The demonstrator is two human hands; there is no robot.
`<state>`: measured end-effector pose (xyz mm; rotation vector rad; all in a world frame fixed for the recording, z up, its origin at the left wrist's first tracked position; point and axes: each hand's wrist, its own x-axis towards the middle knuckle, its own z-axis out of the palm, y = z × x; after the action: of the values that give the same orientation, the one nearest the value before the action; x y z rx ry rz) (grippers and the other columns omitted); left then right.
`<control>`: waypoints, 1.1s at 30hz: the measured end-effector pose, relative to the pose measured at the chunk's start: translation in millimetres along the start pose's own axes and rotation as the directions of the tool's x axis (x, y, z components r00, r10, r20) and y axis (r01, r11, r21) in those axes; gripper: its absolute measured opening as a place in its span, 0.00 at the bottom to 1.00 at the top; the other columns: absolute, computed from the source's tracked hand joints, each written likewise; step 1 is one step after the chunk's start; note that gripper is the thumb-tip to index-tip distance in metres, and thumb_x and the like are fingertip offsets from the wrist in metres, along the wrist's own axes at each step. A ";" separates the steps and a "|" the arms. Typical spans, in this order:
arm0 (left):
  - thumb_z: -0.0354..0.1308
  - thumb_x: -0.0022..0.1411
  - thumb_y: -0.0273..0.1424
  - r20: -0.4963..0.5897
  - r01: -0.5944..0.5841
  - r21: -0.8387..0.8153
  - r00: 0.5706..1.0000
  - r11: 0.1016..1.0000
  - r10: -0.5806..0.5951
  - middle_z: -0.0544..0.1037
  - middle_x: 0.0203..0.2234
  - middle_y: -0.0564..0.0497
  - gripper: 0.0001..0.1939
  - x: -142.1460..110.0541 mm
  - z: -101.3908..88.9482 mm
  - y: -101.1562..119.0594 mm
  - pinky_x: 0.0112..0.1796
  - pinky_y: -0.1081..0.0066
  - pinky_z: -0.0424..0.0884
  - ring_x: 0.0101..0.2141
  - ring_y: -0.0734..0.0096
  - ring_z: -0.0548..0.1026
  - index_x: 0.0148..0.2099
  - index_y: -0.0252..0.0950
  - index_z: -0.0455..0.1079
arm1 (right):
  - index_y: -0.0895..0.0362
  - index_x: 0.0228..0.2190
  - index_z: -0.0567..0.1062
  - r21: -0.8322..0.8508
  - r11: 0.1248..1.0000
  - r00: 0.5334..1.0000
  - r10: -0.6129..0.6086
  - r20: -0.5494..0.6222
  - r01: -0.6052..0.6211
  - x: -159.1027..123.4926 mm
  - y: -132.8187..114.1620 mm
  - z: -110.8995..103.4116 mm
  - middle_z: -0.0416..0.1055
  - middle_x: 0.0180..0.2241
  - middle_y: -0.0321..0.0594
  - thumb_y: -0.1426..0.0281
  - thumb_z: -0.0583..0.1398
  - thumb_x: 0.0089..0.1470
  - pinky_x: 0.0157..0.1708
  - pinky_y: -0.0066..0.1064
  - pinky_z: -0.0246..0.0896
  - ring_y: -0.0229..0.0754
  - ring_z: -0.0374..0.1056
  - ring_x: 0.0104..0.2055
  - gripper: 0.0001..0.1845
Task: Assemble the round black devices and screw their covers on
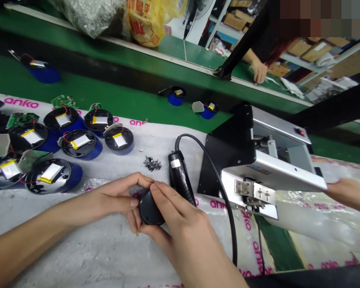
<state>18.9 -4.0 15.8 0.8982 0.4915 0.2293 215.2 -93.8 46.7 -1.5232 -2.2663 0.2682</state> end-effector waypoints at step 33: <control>0.62 0.63 0.44 -0.287 0.096 0.226 0.958 0.969 -0.028 0.79 0.26 0.53 0.26 12.2 30.2 -9.6 0.19 0.76 0.75 0.19 0.69 0.79 0.58 0.39 0.62 | 0.48 0.49 0.68 0.864 0.479 0.721 0.652 -0.234 -0.153 -52.2 -0.8 -59.0 0.71 0.33 0.42 0.57 0.42 0.66 0.13 0.29 0.62 0.40 0.67 0.21 0.21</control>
<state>44.5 -26.0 20.2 1.0882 0.8247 0.2455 256.8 -145.6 89.1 -1.3446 -0.9840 0.7767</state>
